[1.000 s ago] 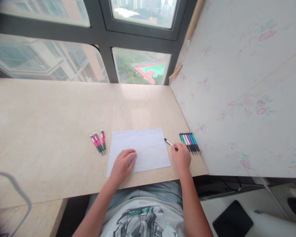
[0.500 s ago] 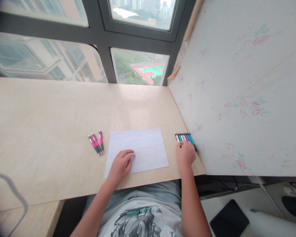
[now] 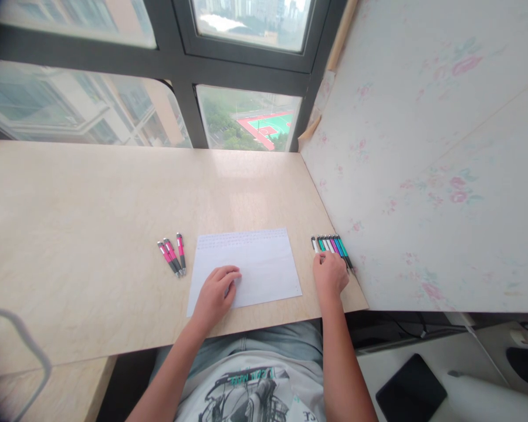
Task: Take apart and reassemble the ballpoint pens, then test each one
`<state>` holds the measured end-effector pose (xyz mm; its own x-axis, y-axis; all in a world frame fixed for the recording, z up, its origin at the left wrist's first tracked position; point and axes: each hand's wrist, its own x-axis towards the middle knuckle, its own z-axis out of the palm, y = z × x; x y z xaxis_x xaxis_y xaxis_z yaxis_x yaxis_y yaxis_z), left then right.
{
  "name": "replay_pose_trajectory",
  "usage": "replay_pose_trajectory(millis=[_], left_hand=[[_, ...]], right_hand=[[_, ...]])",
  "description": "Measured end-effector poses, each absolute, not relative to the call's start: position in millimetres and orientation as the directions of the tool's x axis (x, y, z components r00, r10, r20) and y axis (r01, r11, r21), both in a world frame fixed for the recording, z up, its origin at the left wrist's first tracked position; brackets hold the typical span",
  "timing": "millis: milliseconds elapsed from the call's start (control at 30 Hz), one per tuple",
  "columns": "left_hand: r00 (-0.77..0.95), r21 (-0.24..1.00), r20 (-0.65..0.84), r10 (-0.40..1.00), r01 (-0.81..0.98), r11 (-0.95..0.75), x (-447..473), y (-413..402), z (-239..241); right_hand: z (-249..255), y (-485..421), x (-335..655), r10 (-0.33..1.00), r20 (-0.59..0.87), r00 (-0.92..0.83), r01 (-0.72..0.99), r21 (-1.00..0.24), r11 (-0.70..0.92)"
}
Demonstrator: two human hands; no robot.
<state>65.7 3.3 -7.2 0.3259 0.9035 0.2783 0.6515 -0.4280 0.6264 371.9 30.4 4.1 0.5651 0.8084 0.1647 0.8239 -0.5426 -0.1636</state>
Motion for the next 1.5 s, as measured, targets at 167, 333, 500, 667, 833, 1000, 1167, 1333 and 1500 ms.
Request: replay_pose_trajectory(millis=[167,333,500,667,833,1000,1167,1333,1500], left_hand=[[0.330,0.626,0.272,0.904,0.653,-0.426,65,3,-7],[0.329,0.632,0.265,0.906,0.651,-0.421,65,3,-7],[0.325,0.636,0.262,0.909,0.650,-0.416,66,4,-6],[0.323,0.632,0.266,0.908,0.653,-0.417,66,4,-6],[0.321,0.632,0.285,0.903,0.645,-0.429,65,4,-7],[0.315,0.631,0.290,0.903,0.647,-0.429,65,4,-7],[0.296,0.667,0.293,0.909,0.618,-0.416,67,0,-4],[-0.005,0.784,0.383,0.924,0.531,-0.322,55,-3,-1],[-0.299,0.738,0.307,0.904,0.675,-0.028,13,11,10]], right_hand=[[5,32,372,0.804,0.149,0.576,0.816,-0.162,-0.554],[6,32,375,0.789,0.171,0.590,0.807,-0.140,-0.573],[6,31,378,0.787,0.185,0.589,0.808,-0.142,-0.571],[4,30,378,0.783,0.214,0.585,0.811,-0.176,-0.558],[3,29,380,0.778,0.263,0.571,0.821,-0.205,-0.533],[1,28,371,0.825,0.304,0.476,0.868,-0.310,-0.387],[-11,28,334,0.938,0.255,0.234,0.842,-0.535,-0.065],[-21,24,312,0.954,0.231,0.191,0.724,-0.689,0.021],[-21,21,319,0.925,0.196,0.324,0.607,-0.794,-0.044]])
